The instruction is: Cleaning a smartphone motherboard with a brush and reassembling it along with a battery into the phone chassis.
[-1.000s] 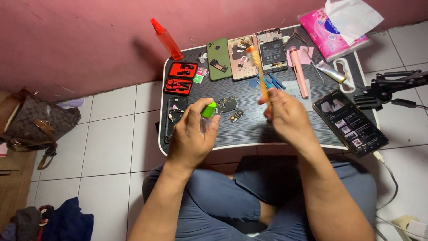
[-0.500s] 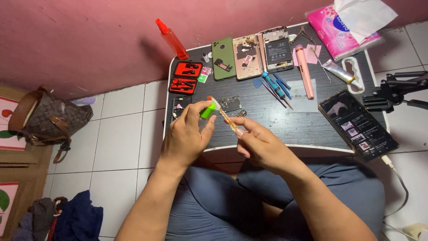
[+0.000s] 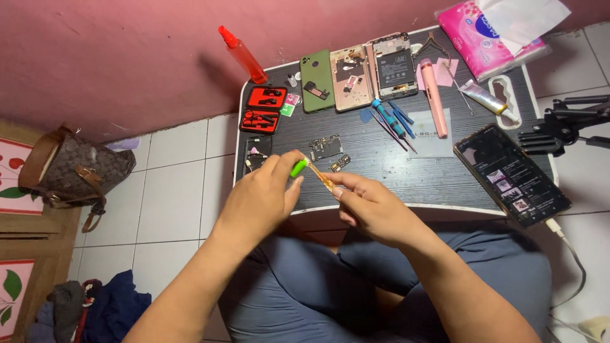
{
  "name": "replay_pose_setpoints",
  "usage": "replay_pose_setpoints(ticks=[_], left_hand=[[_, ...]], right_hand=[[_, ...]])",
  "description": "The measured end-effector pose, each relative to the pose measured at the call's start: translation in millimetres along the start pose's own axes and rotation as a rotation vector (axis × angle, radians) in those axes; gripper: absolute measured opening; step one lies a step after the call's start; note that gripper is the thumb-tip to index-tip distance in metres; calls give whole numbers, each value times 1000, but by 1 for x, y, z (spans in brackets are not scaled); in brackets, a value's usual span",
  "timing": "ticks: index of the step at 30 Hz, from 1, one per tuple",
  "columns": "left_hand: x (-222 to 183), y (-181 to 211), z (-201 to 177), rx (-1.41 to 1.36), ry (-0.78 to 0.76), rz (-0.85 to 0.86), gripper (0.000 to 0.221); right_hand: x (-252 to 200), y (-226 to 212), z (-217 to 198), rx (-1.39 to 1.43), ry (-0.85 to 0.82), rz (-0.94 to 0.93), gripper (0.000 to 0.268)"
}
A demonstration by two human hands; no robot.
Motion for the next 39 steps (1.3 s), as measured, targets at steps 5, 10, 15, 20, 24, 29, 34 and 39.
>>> replay_pose_setpoints(ticks=[5, 10, 15, 20, 24, 29, 34, 39], left_hand=[[4, -7, 2, -17, -32, -54, 38], [14, -5, 1, -114, -76, -66, 42], [56, -43, 3, -458, 420, -238, 24], [113, -77, 41, -763, 613, -211, 25], [158, -99, 53, -659, 696, -172, 37], [199, -119, 72, -437, 775, -169, 35], [218, -131, 92, -444, 755, -175, 35], [219, -134, 104, -414, 650, -299, 38]], right_hand=[[-2, -3, 0, 9, 18, 26, 46], [8, -4, -15, 18, 89, 33, 45], [7, -7, -40, 50, 263, -34, 48], [7, -13, -51, 106, 325, 8, 45], [9, -14, -56, 149, 368, 59, 45], [11, -10, -61, 188, 363, 75, 45], [13, -12, -63, 187, 356, 62, 47], [14, -11, -64, 168, 361, 98, 46]])
Point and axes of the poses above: each hand's wrist, its own x-axis towards the middle knuckle, its own z-axis out of the palm, y = z × x, the point moved 1 cm from there along x, towards the middle knuckle, and after that the axes turned 6 degrees about -z, right-handed, at the moved point
